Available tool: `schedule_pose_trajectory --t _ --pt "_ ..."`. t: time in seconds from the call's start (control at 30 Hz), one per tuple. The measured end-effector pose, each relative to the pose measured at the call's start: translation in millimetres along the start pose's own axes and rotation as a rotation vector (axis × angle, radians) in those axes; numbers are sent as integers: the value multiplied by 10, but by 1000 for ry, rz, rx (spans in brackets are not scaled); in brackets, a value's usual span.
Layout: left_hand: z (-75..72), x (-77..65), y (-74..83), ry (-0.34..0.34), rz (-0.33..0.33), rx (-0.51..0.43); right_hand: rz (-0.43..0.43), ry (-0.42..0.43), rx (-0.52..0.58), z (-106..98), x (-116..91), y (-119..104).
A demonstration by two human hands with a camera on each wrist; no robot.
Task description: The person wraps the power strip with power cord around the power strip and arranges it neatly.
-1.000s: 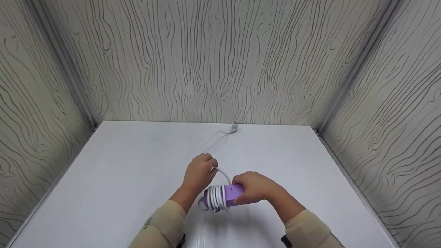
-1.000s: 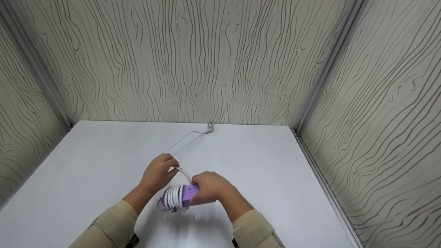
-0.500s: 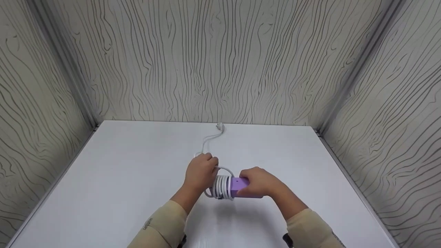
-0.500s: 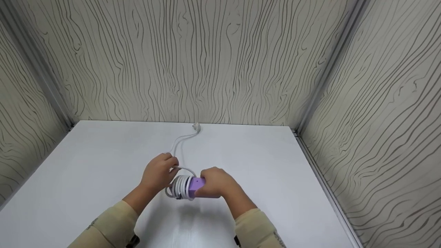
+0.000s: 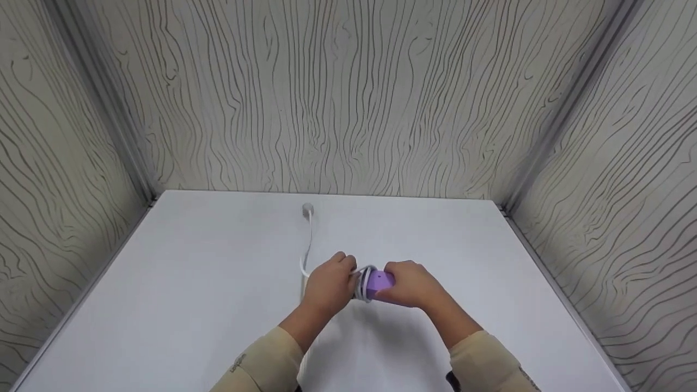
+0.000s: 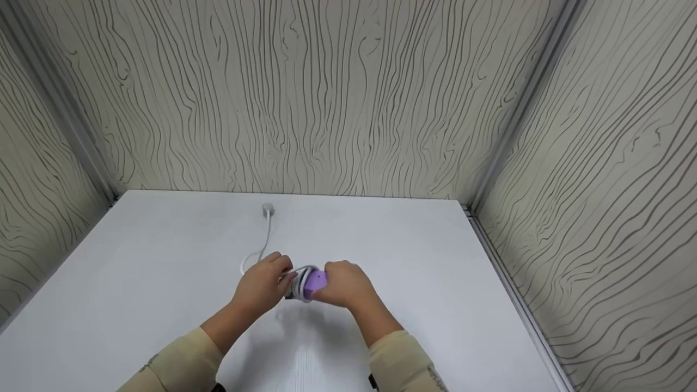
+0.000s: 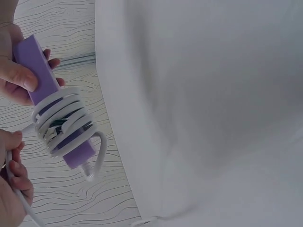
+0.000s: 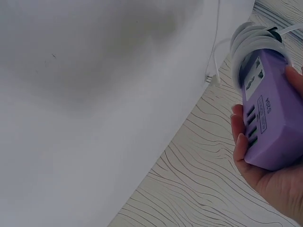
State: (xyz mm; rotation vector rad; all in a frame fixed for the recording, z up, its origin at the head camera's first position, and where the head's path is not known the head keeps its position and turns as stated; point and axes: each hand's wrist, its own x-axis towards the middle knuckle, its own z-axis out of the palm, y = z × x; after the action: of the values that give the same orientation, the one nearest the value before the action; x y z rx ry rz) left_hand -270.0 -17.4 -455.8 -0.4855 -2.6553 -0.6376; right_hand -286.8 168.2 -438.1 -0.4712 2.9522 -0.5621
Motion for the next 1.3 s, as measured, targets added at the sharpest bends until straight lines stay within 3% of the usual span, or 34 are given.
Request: schedule_pose_trajectory --t 0.33,0.53,0.7,0.97,1.3 --pt "47 -37 -2 -3 -103 -213 -10 104 -105 -4 28 37" --pt "119 -76 -13 -11 -148 -506 52 150 -99 -11 56 89" --pt "186 -179 -2 -109 -204 -702 94 200 -65 -29 87 147" --pt "207 -298 30 -175 -162 -720 113 265 -30 -56 108 213" --pt "290 -342 -17 -261 -124 -615 119 266 70 -41 79 155"
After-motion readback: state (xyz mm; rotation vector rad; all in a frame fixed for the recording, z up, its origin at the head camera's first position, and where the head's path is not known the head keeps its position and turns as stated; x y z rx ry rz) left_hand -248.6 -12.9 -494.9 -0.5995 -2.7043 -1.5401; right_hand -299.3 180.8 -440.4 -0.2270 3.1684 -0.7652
